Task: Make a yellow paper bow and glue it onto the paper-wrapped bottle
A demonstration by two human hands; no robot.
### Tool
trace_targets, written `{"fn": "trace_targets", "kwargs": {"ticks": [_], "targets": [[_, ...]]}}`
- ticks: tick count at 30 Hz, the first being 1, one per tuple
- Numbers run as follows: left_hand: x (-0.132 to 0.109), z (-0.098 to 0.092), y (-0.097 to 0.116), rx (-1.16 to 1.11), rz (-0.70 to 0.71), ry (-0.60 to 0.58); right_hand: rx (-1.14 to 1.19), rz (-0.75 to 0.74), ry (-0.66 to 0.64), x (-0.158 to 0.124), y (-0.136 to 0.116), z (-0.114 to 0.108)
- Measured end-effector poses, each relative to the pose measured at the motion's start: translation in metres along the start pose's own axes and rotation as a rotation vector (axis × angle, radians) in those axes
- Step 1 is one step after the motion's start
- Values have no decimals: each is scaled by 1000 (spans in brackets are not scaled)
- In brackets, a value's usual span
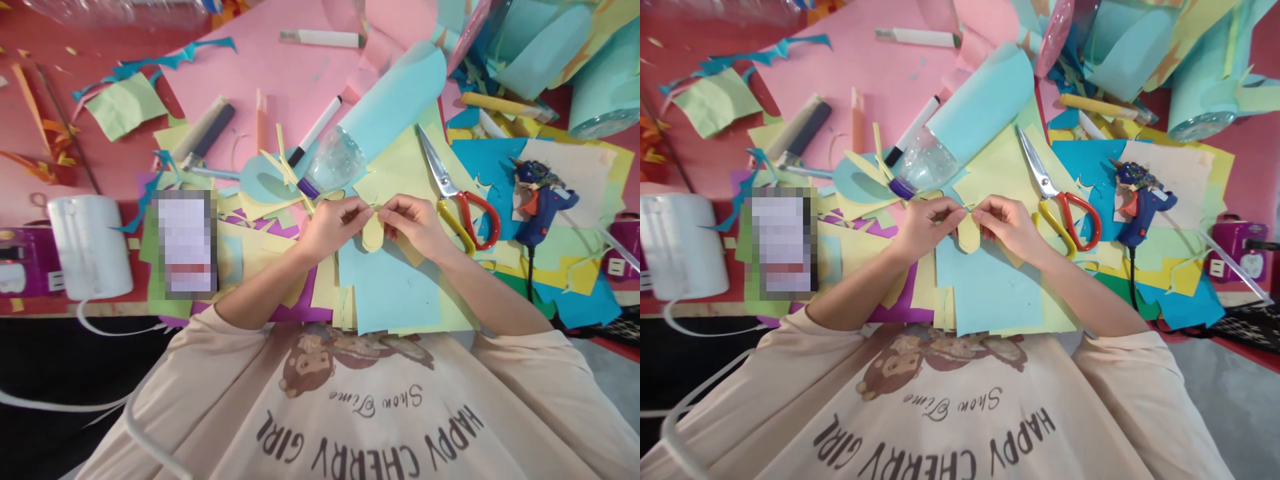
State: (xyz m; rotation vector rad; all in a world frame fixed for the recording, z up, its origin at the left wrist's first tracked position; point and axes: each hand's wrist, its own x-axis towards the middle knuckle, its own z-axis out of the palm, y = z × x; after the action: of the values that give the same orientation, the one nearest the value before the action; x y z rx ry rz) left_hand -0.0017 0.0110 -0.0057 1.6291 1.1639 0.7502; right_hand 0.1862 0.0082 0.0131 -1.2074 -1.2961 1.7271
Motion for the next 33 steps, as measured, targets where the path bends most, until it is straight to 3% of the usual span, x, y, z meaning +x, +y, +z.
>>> {"fn": "trace_targets", "kwargs": {"ticks": [19, 27, 30, 33], "targets": [[-2, -1, 8, 67, 181, -10, -11, -80, -31, -3, 2, 3], [-2, -6, 8, 82, 244, 89, -141, -161, 114, -3, -6, -10], [-4, -8, 8, 92, 431, 195, -364, -230, 142, 0, -5, -15], [-3, -24, 7, 123, 579, 486, -612, -355, 142, 3, 0, -18]]}}
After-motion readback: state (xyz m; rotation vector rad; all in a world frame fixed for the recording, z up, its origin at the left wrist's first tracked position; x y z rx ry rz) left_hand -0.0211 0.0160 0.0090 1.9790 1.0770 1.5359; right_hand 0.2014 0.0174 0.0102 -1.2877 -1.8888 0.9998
